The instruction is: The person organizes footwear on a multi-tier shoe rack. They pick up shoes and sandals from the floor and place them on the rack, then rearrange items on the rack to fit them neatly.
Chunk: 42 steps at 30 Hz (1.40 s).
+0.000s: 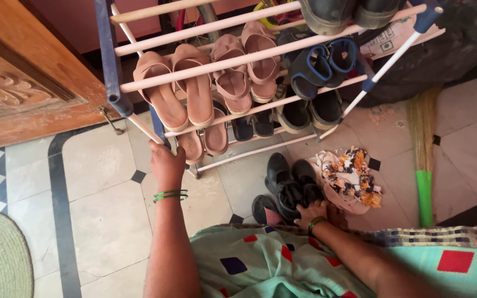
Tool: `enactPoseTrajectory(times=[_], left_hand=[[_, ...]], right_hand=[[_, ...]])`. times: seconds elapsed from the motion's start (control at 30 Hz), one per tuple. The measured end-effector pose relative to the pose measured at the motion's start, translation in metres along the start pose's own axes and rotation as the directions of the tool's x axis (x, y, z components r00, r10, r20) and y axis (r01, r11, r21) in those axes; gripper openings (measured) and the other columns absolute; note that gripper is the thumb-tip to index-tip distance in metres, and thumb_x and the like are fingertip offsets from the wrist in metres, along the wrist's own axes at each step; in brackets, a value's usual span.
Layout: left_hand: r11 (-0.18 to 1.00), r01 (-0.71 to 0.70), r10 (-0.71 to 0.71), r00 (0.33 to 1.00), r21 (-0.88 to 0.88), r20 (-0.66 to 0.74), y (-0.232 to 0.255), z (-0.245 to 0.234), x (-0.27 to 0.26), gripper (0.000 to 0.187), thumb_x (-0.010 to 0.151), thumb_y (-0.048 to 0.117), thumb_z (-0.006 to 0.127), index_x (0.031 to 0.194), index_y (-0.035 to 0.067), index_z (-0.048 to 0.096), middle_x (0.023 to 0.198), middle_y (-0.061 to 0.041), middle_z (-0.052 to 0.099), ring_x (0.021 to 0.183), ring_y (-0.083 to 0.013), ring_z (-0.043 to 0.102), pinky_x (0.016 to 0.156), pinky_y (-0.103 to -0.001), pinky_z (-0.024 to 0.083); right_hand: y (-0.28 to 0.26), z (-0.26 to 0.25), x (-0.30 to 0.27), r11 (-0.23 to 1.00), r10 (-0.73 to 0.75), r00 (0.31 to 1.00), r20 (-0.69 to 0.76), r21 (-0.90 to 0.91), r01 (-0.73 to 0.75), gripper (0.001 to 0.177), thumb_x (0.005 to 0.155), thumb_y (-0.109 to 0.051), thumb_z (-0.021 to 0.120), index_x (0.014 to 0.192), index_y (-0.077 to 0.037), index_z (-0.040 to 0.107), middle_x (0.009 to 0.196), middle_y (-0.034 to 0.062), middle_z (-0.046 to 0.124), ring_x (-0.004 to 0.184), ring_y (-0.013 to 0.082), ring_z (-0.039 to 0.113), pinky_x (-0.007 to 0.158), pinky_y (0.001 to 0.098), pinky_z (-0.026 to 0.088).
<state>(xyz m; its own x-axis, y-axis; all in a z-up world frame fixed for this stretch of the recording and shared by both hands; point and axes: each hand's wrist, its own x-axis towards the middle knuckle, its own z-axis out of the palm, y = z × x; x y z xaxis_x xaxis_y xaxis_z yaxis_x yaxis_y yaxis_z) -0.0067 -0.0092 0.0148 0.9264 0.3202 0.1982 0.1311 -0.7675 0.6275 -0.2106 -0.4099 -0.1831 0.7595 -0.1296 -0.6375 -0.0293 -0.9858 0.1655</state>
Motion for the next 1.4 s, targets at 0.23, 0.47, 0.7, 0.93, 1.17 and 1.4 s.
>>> enactPoseTrajectory(times=[0.23,0.47,0.7,0.93,1.17,1.4], left_hand=[[1.0,0.004,-0.004,1.0,0.004,-0.019,0.001,0.002,-0.001,0.063,0.081,0.023,0.077,0.124,-0.006,0.041,0.102,-0.024,0.069,0.092,-0.0452,0.069,0.078,-0.052,0.056],[0.998,-0.053,0.053,0.998,-0.023,-0.026,-0.001,0.001,-0.002,0.058,0.082,0.022,0.075,0.123,-0.004,0.043,0.103,-0.024,0.07,0.092,-0.045,0.069,0.08,-0.052,0.056],[0.998,-0.06,0.059,0.997,-0.027,-0.048,-0.001,0.004,-0.002,0.067,0.08,0.024,0.075,0.129,-0.006,0.042,0.106,-0.028,0.067,0.094,-0.0481,0.067,0.081,-0.053,0.055],[0.991,-0.064,0.062,0.998,-0.116,-0.021,0.0,0.001,0.0,0.061,0.082,0.022,0.069,0.13,-0.005,0.043,0.111,-0.03,0.067,0.098,-0.0491,0.067,0.086,-0.053,0.055],[0.998,0.002,0.0,1.0,-0.06,0.022,0.002,0.003,0.003,0.063,0.08,0.028,0.071,0.127,-0.003,0.044,0.109,-0.029,0.067,0.096,-0.0487,0.068,0.085,-0.053,0.056],[0.998,-0.012,0.012,1.0,-0.056,-0.006,0.0,0.011,0.005,0.063,0.079,0.026,0.072,0.127,-0.003,0.044,0.107,-0.027,0.069,0.093,-0.0469,0.069,0.081,-0.052,0.057]], right_hand=[[0.008,0.009,0.02,0.966,-0.002,0.999,-0.037,0.26,0.011,0.051,0.082,-0.068,0.06,0.118,-0.032,0.069,0.115,0.0063,0.076,0.114,0.0324,0.069,0.103,0.0595,0.039],[0.022,-0.077,0.033,0.943,0.031,0.962,-0.272,0.326,0.062,0.068,0.079,-0.08,0.057,0.122,-0.029,0.07,0.104,0.0096,0.076,0.101,0.0336,0.071,0.101,0.0611,0.039],[0.045,-0.241,-0.074,0.906,-0.148,0.911,-0.385,0.316,0.281,0.072,0.07,-0.084,0.059,0.1,-0.021,0.081,0.077,0.0093,0.077,0.072,0.026,0.074,0.068,0.0407,0.057],[0.05,-0.359,-0.236,0.597,-0.52,0.44,-0.732,0.057,0.8,0.049,0.075,-0.055,0.078,0.082,-0.007,0.076,0.069,0.0095,0.07,0.067,0.0246,0.069,0.066,0.0386,0.052],[0.045,-0.462,-0.342,0.571,-0.408,0.107,-0.907,-0.162,0.805,0.055,0.083,-0.057,0.074,0.091,-0.003,0.064,0.082,0.0094,0.061,0.078,0.0241,0.058,0.074,0.0343,0.044],[-0.013,-0.548,-0.271,0.738,-0.325,-0.248,-0.913,-0.409,0.537,0.044,0.098,-0.043,0.078,0.107,-0.001,0.075,0.093,0.0128,0.068,0.087,0.0288,0.064,0.086,0.0439,0.045]])
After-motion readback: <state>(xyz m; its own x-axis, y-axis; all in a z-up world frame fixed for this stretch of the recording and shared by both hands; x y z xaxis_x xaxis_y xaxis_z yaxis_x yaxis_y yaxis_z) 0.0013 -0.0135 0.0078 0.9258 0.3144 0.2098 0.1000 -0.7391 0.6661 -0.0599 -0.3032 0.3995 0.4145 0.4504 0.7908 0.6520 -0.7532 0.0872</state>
